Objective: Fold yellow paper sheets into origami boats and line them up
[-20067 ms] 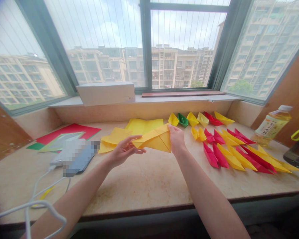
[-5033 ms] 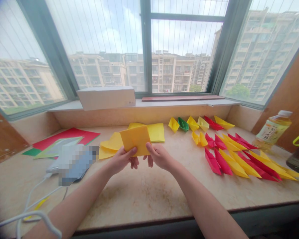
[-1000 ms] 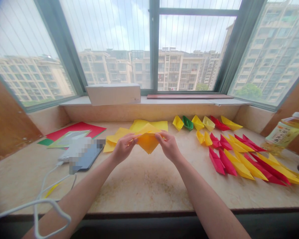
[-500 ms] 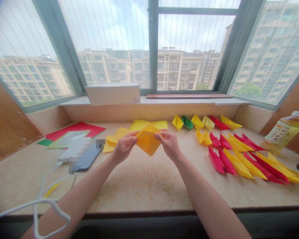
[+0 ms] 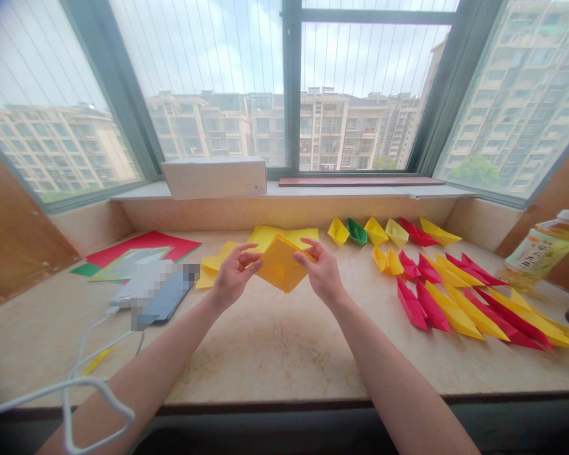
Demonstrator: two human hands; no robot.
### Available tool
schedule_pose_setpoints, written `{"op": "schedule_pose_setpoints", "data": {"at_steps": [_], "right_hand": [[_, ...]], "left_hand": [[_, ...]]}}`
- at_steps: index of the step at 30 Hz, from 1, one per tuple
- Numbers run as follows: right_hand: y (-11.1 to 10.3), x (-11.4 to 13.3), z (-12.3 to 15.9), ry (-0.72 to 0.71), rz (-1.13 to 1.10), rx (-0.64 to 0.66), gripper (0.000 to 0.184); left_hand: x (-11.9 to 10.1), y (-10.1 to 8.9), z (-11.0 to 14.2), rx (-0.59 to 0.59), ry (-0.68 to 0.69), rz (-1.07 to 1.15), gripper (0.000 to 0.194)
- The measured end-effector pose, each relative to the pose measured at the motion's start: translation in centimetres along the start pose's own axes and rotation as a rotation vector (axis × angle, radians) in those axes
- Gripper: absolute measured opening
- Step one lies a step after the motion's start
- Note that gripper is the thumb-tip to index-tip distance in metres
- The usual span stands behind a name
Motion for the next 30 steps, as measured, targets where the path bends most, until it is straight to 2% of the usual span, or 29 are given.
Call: {"op": "schedule_pose_setpoints", "data": {"at_steps": [6,12,20,22,27,30], "right_hand": [[-0.1,-0.6,0.1,0.081,-0.011,-0.009,0.036],[0.5,-0.8,0.2,0.091,-0.011,0.01,0.035],[0.7,-1.2,0.2,0.155,-0.077,0.06,0.054],[0.6,-1.2,0.2,0.148,-0.081,0.065,0.051],[0.9,-1.2,0.2,0.078,0.058,0.098,0.034],[1.6,-1.2,0.4,0.061,0.139,0.137,0.032]], "left_hand": [[0.9,1.0,0.2,0.082,-0.078,0.024,0.058],[1.8,3.1,0.7,0.266,-0.233,0.006,0.041],[2.0,3.0,0.8,0.2,-0.298,0.205,0.041],[1.8,3.0,0.9,0.208,-0.318,0.196,0.04],[1.0,4.3,1.6,0.333,-0.423,0.249,0.044],[0.9,4.7,1.9,0.298,-0.445,0.283,0.048]]}}
Point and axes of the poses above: each hand's wrist, its own z-axis away from the middle knuckle, its own y-axis out of the palm, x = y × z, the point moved 7 cm from there along -z, towards the middle knuckle, and after that the axes turned 13 degrees about x, right-handed, at the moved point
